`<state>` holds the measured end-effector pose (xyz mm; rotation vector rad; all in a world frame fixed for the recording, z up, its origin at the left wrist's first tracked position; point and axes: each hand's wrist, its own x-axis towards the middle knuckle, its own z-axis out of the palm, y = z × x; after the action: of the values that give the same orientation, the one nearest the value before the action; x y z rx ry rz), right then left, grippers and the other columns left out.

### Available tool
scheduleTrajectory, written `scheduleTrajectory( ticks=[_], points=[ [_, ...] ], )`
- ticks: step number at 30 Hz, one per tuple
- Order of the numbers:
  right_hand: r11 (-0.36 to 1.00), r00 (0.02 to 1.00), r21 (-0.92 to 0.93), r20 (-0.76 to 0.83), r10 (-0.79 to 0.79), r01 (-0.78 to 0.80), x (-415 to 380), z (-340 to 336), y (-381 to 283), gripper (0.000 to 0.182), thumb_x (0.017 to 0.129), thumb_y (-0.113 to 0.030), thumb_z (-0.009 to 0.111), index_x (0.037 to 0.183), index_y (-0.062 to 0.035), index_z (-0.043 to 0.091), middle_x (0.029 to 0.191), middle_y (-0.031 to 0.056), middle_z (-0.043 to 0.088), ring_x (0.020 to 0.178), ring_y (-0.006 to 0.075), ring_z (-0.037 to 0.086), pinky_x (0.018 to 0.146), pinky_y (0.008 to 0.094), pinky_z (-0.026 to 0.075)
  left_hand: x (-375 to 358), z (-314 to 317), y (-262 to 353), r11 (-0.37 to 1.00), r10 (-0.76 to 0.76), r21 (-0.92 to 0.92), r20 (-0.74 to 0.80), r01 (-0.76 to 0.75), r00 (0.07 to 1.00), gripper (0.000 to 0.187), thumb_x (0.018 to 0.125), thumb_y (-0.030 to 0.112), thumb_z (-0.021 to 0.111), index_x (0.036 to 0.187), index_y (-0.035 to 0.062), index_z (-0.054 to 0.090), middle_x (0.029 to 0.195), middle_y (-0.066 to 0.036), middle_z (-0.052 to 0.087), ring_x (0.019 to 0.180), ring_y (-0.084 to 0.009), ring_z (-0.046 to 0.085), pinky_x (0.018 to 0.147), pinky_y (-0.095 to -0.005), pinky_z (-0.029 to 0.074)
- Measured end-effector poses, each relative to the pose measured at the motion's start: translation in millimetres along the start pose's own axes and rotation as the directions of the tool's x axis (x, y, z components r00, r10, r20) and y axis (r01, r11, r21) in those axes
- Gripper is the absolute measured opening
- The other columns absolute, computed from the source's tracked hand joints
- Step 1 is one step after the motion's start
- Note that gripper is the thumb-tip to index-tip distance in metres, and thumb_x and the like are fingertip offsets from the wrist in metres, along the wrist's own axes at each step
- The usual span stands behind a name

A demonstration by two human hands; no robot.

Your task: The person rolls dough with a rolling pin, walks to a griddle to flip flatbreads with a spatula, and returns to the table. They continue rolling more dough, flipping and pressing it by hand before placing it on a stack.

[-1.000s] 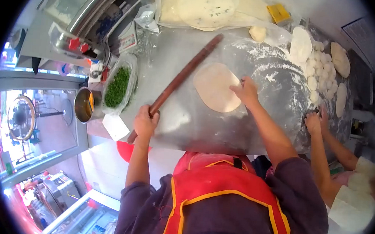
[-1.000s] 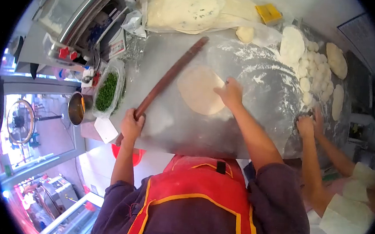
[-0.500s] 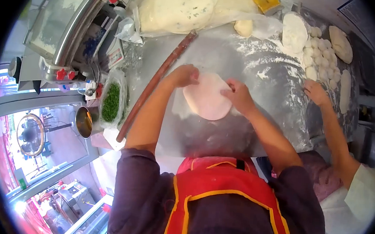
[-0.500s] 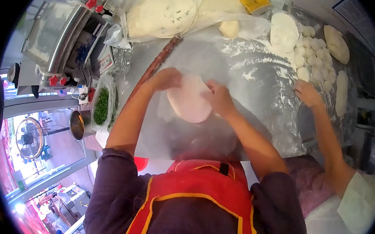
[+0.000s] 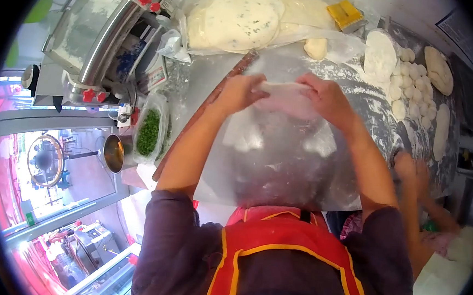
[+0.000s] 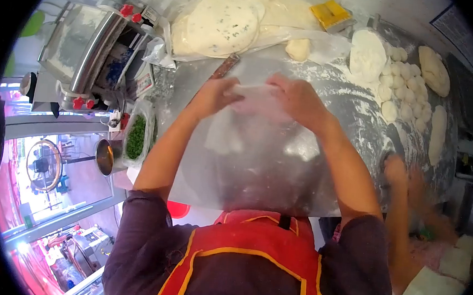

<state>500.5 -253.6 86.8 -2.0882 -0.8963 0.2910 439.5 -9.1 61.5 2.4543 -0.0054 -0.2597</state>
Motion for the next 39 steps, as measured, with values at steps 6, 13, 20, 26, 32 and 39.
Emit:
scheduleTrajectory(
  ticks=[6, 13, 20, 26, 32, 39],
  points=[
    [0.987, 0.970, -0.081, -0.190, -0.152, 0.138, -6.6, 63.0, 49.9, 0.024, 0.085, -0.004, 0.058, 0.107, -0.0085, 0.067, 0.102, 0.0118, 0.070, 0.098, 0.0293, 0.066, 0.084, 0.0370, 0.052, -28.0, 29.2, -38.2, 0.957, 0.246, 0.244, -0.408, -0.155, 0.879, 0.017, 0.080, 0.014, 0.069, 0.096, 0.0104, 0.069, 0.095, -0.011, 0.069, 0.089, -0.0305, 0.065, 0.075, -0.0402, 0.052],
    [0.913, 0.950, -0.262, 0.084, -0.301, 0.313, -116.7, 131.8, 82.7, 0.036, 0.081, -0.010, 0.059, 0.117, -0.0068, 0.063, 0.120, 0.0142, 0.064, 0.115, 0.0324, 0.059, 0.102, 0.0439, 0.044, -150.0, 142.9, -61.7, 0.971, 0.211, 0.155, -0.178, -0.184, 0.961, 0.027, 0.082, 0.012, 0.063, 0.108, 0.0087, 0.068, 0.112, -0.015, 0.064, 0.106, -0.0329, 0.060, 0.090, -0.0419, 0.050],
    [0.900, 0.990, -0.437, -0.119, -0.069, 0.010, -59.3, 159.8, 37.8, 0.067, 0.093, -0.029, 0.057, 0.144, 0.0049, 0.030, 0.151, 0.0260, 0.029, 0.141, 0.0396, 0.026, 0.117, 0.0496, 0.020, -177.0, 93.3, -107.1, 0.968, -0.003, 0.201, -0.590, 0.151, 0.808, 0.052, 0.083, 0.010, 0.065, 0.132, 0.0018, 0.050, 0.133, -0.022, 0.051, 0.123, -0.0422, 0.047, 0.106, -0.0478, 0.037],
    [0.874, 0.922, -0.306, 0.203, -0.328, 0.378, -76.0, 260.7, -1.8, 0.072, 0.089, -0.038, 0.057, 0.144, 0.0036, 0.035, 0.152, 0.0202, 0.033, 0.143, 0.0344, 0.026, 0.116, 0.0559, 0.016, -200.6, 58.9, -174.2, 0.893, -0.259, 0.135, -0.627, 0.430, 0.735, 0.058, 0.078, 0.012, 0.071, 0.131, 0.0058, 0.050, 0.122, -0.018, 0.056, 0.112, -0.0380, 0.053, 0.098, -0.0484, 0.039],
    [0.889, 0.993, -0.444, 0.085, -0.078, 0.108, -62.6, 203.6, 15.8, 0.069, 0.093, -0.033, 0.054, 0.146, 0.0039, 0.030, 0.152, 0.0242, 0.029, 0.142, 0.0394, 0.025, 0.117, 0.0521, 0.016, -209.6, 54.4, -182.2, 0.934, -0.198, 0.136, -0.573, 0.331, 0.795, 0.037, 0.076, 0.010, 0.071, 0.110, 0.0061, 0.058, 0.102, -0.015, 0.059, 0.098, -0.0359, 0.055, 0.087, -0.0447, 0.045],
    [0.866, 0.998, -0.499, -0.065, 0.005, -0.036, -124.5, 210.0, 23.6, 0.076, 0.087, -0.032, 0.064, 0.144, 0.0069, 0.031, 0.150, 0.0251, 0.032, 0.140, 0.0421, 0.027, 0.115, 0.0551, 0.019, -239.6, 72.6, -121.8, 0.988, -0.057, 0.100, -0.457, 0.115, 0.888, 0.032, 0.076, 0.011, 0.069, 0.106, 0.0052, 0.058, 0.101, -0.014, 0.060, 0.098, -0.0351, 0.056, 0.084, -0.0443, 0.047]
  ],
)
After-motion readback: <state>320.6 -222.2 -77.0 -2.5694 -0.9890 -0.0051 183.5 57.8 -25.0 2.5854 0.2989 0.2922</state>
